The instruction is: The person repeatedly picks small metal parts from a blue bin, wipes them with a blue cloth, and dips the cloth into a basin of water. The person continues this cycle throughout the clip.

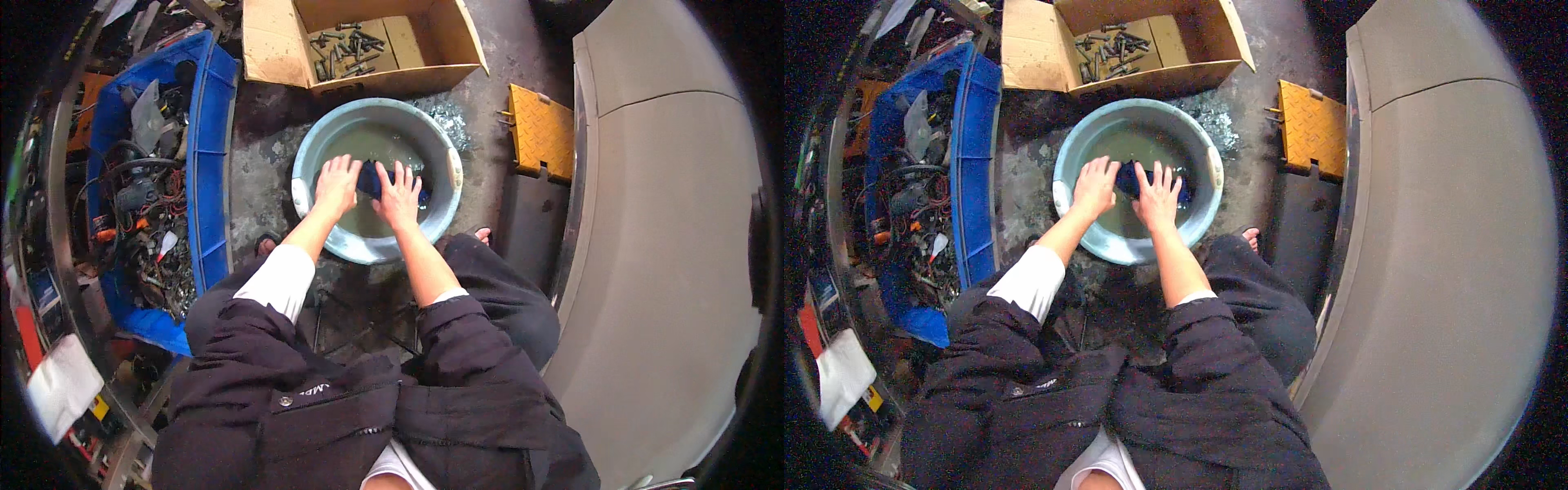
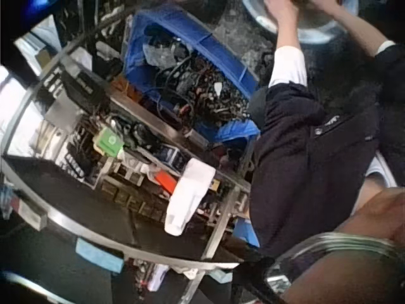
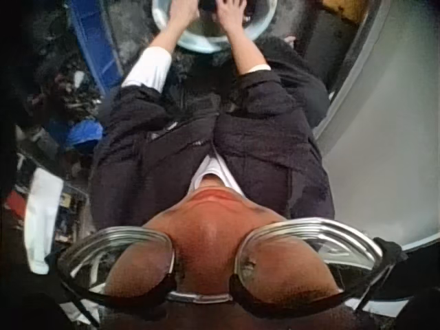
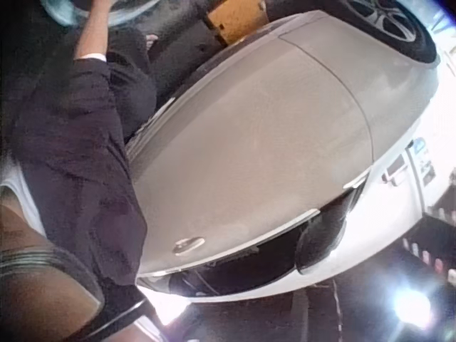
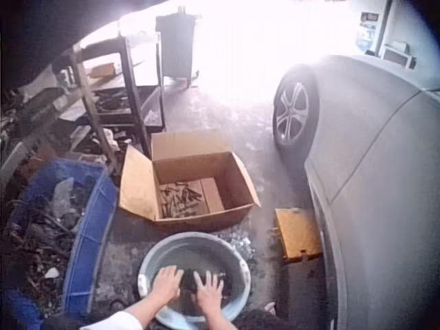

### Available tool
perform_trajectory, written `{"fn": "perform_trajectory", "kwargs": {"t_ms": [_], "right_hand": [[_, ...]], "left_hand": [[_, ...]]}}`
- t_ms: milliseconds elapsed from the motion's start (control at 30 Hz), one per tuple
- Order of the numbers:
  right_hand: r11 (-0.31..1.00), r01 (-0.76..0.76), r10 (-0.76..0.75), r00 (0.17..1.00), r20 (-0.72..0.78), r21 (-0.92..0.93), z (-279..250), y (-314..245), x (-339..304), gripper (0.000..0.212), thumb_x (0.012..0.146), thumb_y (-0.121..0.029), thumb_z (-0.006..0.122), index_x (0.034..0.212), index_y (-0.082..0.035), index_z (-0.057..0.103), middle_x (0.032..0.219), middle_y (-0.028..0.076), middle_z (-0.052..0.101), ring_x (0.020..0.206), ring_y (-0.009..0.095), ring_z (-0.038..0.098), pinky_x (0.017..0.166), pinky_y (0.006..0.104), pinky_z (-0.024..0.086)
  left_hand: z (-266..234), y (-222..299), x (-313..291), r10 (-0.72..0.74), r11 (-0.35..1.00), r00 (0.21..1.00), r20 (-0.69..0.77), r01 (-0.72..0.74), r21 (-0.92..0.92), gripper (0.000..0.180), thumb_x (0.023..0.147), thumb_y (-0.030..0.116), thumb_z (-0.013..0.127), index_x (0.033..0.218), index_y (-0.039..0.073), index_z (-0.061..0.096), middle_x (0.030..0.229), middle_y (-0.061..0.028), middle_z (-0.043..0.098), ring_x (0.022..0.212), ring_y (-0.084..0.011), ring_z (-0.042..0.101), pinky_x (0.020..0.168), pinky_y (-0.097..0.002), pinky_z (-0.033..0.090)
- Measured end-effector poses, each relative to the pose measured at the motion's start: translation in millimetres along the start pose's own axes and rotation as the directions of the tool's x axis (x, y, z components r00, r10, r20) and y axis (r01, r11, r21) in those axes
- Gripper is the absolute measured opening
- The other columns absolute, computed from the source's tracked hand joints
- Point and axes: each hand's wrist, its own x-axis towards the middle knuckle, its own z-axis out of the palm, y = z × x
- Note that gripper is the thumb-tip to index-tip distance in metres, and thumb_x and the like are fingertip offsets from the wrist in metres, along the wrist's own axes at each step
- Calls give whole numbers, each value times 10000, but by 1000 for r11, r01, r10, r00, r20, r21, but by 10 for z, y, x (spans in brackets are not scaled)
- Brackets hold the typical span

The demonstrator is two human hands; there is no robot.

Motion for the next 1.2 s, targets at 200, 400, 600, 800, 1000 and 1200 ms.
{"fn": "perform_trajectory", "kwargs": {"t_ms": [200,400,600,800,1000,1200], "right_hand": [[996,-22,37,982,185,-81,469,125,-15,1138,633,-357,919,1607,-262,338,1628,142,353,1493,433,329,1184,715,261],[993,-58,73,987,147,-105,952,344,161,841,784,-204,804,1544,-214,444,1581,160,443,1435,410,440,1186,666,300],[968,-211,133,892,433,137,510,305,483,522,781,-204,743,1292,-147,651,1210,195,719,1083,385,710,951,494,564],[901,-210,28,901,433,379,-370,285,618,413,723,-212,723,1129,-133,728,1045,220,751,1020,402,721,910,489,582],[934,11,-119,952,282,358,-1720,-50,736,434,753,-252,750,1171,-149,695,1130,203,739,1073,416,701,967,501,567],[978,123,-125,992,2,169,-2471,-369,341,395,771,-281,768,1104,-131,618,1023,193,732,1031,404,696,897,518,555]], "left_hand": [[622,123,96,190,981,980,67,-186,-51,966,682,131,820,1547,79,393,1557,-157,458,1485,-343,395,1250,-501,299],[878,190,481,6,992,906,423,-59,112,988,707,205,873,1565,141,387,1552,-178,463,1494,-359,378,1221,-527,333],[756,67,628,-15,998,839,544,43,-38,555,760,182,806,1285,115,639,1224,-158,719,1103,-366,711,939,-461,588],[-457,169,877,51,999,735,677,-31,-42,710,657,266,898,1317,141,669,1187,-143,747,1112,-314,719,943,-449,594],[-1542,130,607,232,956,958,172,-191,-224,622,632,221,904,1185,112,643,1074,-176,742,1039,-398,704,880,-495,580],[-2165,483,367,171,971,983,-69,-180,-158,426,700,60,753,1108,77,631,1082,-187,707,1070,-394,682,932,-489,562]]}}
